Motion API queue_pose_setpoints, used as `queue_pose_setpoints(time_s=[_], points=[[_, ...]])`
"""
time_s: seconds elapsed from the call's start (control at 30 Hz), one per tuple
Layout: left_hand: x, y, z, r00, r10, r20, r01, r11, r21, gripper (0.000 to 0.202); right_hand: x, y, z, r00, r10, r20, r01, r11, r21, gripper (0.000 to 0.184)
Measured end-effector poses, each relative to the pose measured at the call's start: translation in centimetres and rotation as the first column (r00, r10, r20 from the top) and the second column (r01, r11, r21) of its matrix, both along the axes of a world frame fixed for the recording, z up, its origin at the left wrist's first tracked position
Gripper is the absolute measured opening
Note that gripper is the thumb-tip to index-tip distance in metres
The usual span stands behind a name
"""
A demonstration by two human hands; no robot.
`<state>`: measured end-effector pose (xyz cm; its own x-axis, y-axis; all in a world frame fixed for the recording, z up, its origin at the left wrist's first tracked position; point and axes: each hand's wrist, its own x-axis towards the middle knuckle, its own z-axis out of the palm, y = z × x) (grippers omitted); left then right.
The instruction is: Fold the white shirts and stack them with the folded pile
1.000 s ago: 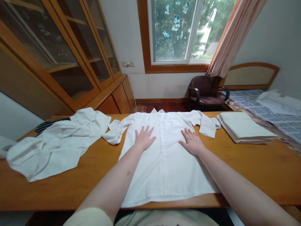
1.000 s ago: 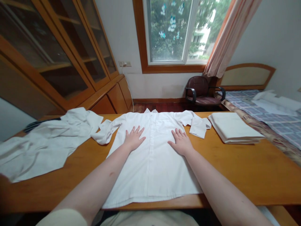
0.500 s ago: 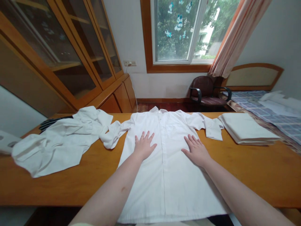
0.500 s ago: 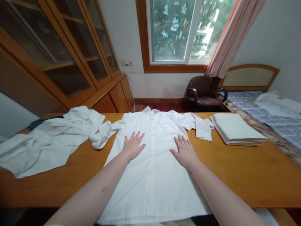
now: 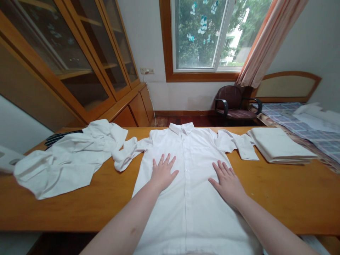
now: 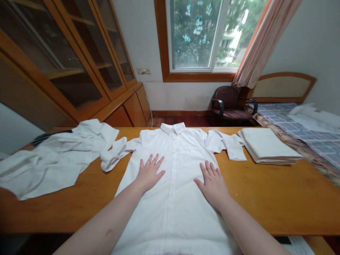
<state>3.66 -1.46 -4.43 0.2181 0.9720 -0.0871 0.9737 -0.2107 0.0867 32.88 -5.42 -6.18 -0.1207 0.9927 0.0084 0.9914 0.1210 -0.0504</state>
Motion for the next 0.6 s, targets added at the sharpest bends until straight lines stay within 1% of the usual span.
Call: queue_pose_setpoints(time_s=[0.1, 0.17, 0.23, 0.3, 0.37, 0.4, 0.43, 0.47, 0.53, 0.6], points=[[0.1, -0.5, 0.1, 1.000, 0.002, 0.007, -0.002, 1.000, -0.016, 0.064, 0.1, -0.9, -0.2, 1.000, -0.007, -0.002, 0.007, 1.000, 0.007, 0.072], [0.1, -0.7, 0.1, 1.000, 0.002, 0.011, -0.002, 1.000, -0.018, 0.064, 0.1, -1.1, 0.0, 1.000, -0.007, 0.002, 0.007, 1.000, -0.001, 0.072], [0.1, -0.8, 0.1, 1.000, 0.004, 0.011, -0.003, 1.000, -0.014, 0.064, -0.1, -1.0, 0.9, 1.000, -0.005, 0.003, 0.005, 1.000, -0.022, 0.072], [0.2, -0.7, 0.1, 1.000, 0.000, 0.008, 0.000, 1.000, -0.010, 0.065, -0.5, -0.2, 2.3, 1.000, -0.011, -0.011, 0.011, 0.998, -0.058, 0.069], [0.2, -0.7, 0.1, 1.000, -0.002, 0.004, 0.002, 1.000, -0.010, 0.064, -1.1, 1.4, 4.0, 0.998, -0.043, -0.049, 0.038, 0.994, -0.106, 0.058], [0.2, -0.7, 0.2, 1.000, 0.000, 0.001, 0.000, 1.000, -0.010, 0.064, -1.4, 2.4, 4.8, 0.992, -0.110, -0.060, 0.101, 0.987, -0.128, 0.057], [0.2, -0.7, 0.2, 1.000, 0.003, -0.002, -0.003, 1.000, -0.011, 0.064, -1.8, 3.6, 5.3, 0.985, -0.159, -0.066, 0.149, 0.980, -0.134, 0.057], [0.2, -0.7, 0.3, 1.000, 0.007, -0.006, -0.007, 1.000, -0.012, 0.064, -2.2, 4.9, 5.6, 0.984, -0.157, -0.085, 0.147, 0.983, -0.108, 0.055], [0.2, -0.8, 0.4, 1.000, 0.012, -0.013, -0.012, 1.000, -0.015, 0.064, -2.9, 7.5, 5.4, 0.990, -0.075, -0.117, 0.072, 0.997, -0.028, 0.051], [0.2, -0.8, 0.4, 1.000, 0.012, -0.015, -0.012, 1.000, -0.019, 0.064, -3.4, 9.9, 4.3, 0.993, -0.005, -0.115, 0.012, 0.998, 0.062, 0.051]])
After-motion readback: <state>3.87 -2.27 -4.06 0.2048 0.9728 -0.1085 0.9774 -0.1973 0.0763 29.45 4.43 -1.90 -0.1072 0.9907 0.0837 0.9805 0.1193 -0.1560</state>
